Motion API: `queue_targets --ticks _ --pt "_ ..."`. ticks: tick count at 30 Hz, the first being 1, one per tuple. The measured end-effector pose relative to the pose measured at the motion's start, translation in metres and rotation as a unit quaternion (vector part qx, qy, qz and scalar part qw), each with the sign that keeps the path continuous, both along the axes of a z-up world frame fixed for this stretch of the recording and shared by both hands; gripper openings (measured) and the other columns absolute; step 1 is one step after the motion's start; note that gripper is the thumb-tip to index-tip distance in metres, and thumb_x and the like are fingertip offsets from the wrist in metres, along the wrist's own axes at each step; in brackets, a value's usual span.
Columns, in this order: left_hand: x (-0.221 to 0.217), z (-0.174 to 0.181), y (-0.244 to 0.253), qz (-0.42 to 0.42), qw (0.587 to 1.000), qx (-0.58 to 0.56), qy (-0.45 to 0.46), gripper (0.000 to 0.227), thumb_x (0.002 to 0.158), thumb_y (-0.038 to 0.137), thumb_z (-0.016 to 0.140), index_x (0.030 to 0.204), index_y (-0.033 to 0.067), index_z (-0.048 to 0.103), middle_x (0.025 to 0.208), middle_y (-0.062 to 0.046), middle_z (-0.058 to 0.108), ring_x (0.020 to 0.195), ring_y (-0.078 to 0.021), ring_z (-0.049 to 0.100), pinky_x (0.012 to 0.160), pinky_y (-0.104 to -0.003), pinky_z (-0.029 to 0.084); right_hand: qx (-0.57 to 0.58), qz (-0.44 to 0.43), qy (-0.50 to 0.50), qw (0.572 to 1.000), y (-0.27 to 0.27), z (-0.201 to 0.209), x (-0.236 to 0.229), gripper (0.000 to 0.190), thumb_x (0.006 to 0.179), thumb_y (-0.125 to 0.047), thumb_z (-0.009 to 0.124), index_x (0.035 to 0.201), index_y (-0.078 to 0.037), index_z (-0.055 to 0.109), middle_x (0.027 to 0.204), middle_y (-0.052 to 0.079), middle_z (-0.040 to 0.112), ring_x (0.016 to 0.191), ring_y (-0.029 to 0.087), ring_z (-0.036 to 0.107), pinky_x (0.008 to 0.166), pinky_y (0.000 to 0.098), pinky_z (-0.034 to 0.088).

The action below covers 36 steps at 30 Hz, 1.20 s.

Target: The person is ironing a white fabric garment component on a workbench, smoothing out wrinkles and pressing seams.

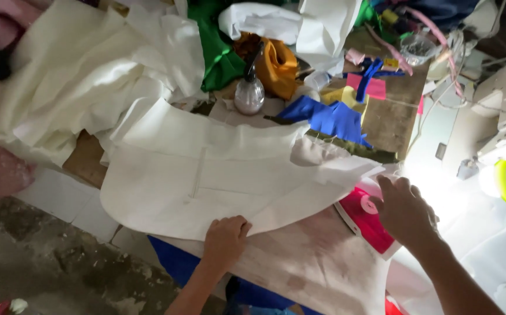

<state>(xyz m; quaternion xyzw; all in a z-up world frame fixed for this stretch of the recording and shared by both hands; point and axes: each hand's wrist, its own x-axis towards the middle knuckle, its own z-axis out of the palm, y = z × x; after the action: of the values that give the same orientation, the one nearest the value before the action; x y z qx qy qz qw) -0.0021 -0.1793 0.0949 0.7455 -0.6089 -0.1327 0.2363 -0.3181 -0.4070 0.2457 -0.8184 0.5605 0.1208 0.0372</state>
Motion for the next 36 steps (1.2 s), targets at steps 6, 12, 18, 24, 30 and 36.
queue_targets --ticks 6,12,18,24,30,36 --pt "0.002 0.037 -0.009 0.052 0.99 0.092 0.095 0.022 0.104 0.034 0.057 0.095 0.0163 0.066 0.072 0.0 0.066 0.062 -0.0201 0.062 0.067 -0.037 0.049 -0.086 0.045 -0.197 0.976 0.025 -0.018 -0.001 0.041 0.096 -0.033 0.063 0.13 -0.011 0.059 0.109 0.017 0.066 0.096 0.032 0.068 0.079 0.0455 0.055" --pt "0.01 0.065 -0.002 0.048 0.966 0.186 0.173 0.024 0.106 0.04 0.052 0.103 0.019 0.063 0.069 -0.001 0.06 0.056 -0.017 0.053 0.056 -0.035 0.041 0.264 -0.343 -0.499 0.751 0.113 -0.018 0.09 0.044 0.093 -0.036 0.055 0.132 -0.016 0.058 0.11 0.013 0.073 0.101 0.026 0.072 0.085 0.0414 0.056" --pt "0.022 0.141 -0.061 -0.221 0.974 -0.001 0.048 0.033 0.1 0.014 0.053 0.132 0.0111 0.06 0.133 -0.007 0.063 0.115 -0.0276 0.065 0.093 -0.044 0.052 0.169 -0.311 -0.575 0.737 0.075 -0.048 0.123 0.035 0.095 -0.028 0.059 0.071 -0.003 0.055 0.069 0.007 0.055 0.065 0.018 0.056 0.056 0.0384 0.051" --pt "-0.017 0.279 -0.137 -0.535 0.788 -0.221 -0.212 0.02 0.084 0.004 0.072 0.101 0.0144 0.071 0.108 -0.008 0.069 0.079 -0.0298 0.072 0.065 -0.046 0.057 0.138 -0.113 -0.453 0.874 0.096 0.049 0.13 0.038 0.091 -0.03 0.059 0.059 -0.01 0.065 0.05 0.005 0.062 0.052 0.014 0.058 0.05 0.0358 0.047" --pt "-0.036 0.413 -0.125 -0.521 0.732 0.024 -0.439 0.011 0.081 0.016 0.081 0.087 0.0117 0.074 0.077 -0.005 0.072 0.07 -0.0283 0.073 0.059 -0.049 0.062 0.053 -0.119 -0.631 0.765 0.159 0.058 0.16 0.009 0.086 -0.011 0.074 0.089 -0.013 0.066 0.066 -0.003 0.058 0.056 0.009 0.047 0.044 0.0258 0.042" --pt "-0.002 0.506 -0.064 -0.257 0.766 0.201 -0.554 0.01 0.096 0.023 0.058 0.091 0.0212 0.066 0.078 0.003 0.071 0.07 -0.0103 0.072 0.068 -0.029 0.062 -0.003 -0.081 -0.69 0.719 0.232 0.008 0.216 0.046 0.089 -0.032 0.067 0.128 -0.01 0.055 0.104 0.01 0.065 0.089 0.026 0.066 0.074 0.0388 0.05"
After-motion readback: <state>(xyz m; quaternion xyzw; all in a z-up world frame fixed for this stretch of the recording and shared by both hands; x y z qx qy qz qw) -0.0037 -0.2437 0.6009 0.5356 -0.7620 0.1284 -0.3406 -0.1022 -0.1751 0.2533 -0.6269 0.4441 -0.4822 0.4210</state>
